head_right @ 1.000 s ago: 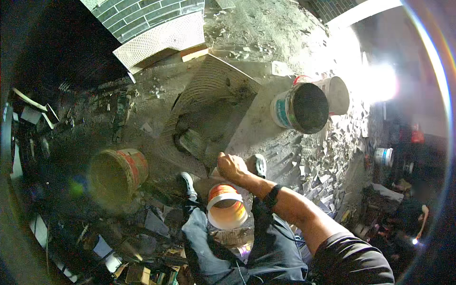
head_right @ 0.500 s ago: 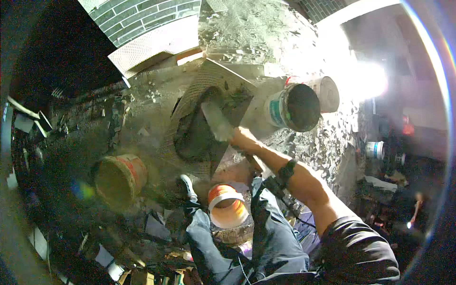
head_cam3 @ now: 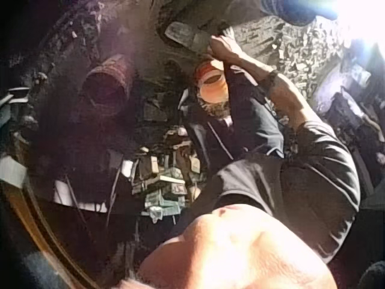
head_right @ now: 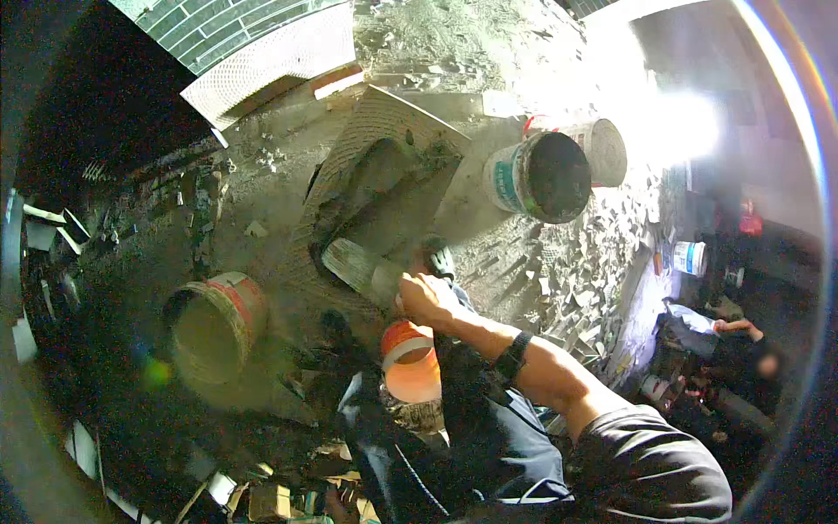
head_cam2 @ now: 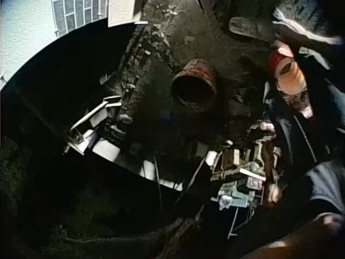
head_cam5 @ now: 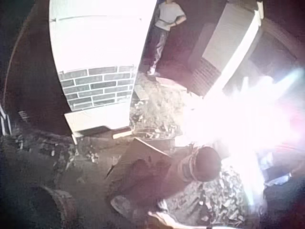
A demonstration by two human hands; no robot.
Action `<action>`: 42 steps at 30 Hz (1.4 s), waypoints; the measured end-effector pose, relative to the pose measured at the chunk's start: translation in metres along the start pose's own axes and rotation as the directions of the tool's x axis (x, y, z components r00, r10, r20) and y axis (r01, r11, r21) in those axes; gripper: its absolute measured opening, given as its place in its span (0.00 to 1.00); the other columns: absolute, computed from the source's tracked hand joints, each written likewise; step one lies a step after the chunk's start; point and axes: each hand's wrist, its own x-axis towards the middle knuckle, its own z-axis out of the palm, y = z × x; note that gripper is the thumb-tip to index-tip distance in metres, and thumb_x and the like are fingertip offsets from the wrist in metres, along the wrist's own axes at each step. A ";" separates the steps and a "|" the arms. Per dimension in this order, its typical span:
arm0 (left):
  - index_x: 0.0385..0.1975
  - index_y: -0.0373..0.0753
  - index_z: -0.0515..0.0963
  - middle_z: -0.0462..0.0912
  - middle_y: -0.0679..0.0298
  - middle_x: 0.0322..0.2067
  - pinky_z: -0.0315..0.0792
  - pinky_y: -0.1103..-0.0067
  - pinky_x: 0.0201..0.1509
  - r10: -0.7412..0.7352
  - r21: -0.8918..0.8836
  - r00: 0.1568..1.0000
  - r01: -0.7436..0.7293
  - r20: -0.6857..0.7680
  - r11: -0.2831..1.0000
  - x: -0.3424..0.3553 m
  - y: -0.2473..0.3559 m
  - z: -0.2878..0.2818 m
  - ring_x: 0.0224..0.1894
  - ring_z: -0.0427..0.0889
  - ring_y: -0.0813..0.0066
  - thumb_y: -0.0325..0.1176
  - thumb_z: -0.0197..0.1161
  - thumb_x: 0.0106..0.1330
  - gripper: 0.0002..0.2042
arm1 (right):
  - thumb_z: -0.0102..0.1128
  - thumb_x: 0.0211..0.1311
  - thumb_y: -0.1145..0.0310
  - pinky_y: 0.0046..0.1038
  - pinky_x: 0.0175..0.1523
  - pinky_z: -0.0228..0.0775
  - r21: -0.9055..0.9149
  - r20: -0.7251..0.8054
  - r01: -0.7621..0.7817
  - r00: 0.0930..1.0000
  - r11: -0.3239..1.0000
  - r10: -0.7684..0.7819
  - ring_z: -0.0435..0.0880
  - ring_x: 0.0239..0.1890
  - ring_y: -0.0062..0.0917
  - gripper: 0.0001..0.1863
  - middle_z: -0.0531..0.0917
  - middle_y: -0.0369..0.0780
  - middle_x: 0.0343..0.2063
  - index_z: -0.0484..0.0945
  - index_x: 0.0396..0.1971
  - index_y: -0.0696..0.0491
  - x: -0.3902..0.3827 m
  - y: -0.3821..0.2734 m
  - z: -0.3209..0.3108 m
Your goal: Applying mortar/adhesive to a large tile and preparing it for installation.
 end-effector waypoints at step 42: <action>0.35 0.41 0.70 0.69 0.66 0.29 0.61 0.72 0.35 -0.488 -0.392 0.855 0.394 -0.175 0.831 0.059 0.138 0.155 0.31 0.61 0.72 0.39 0.53 0.77 0.10 | 0.57 0.56 0.70 0.47 0.36 0.79 -0.486 -0.349 -0.047 0.926 0.873 -0.144 0.88 0.27 0.40 0.08 0.85 0.46 0.24 0.79 0.35 0.55 0.103 0.198 -0.176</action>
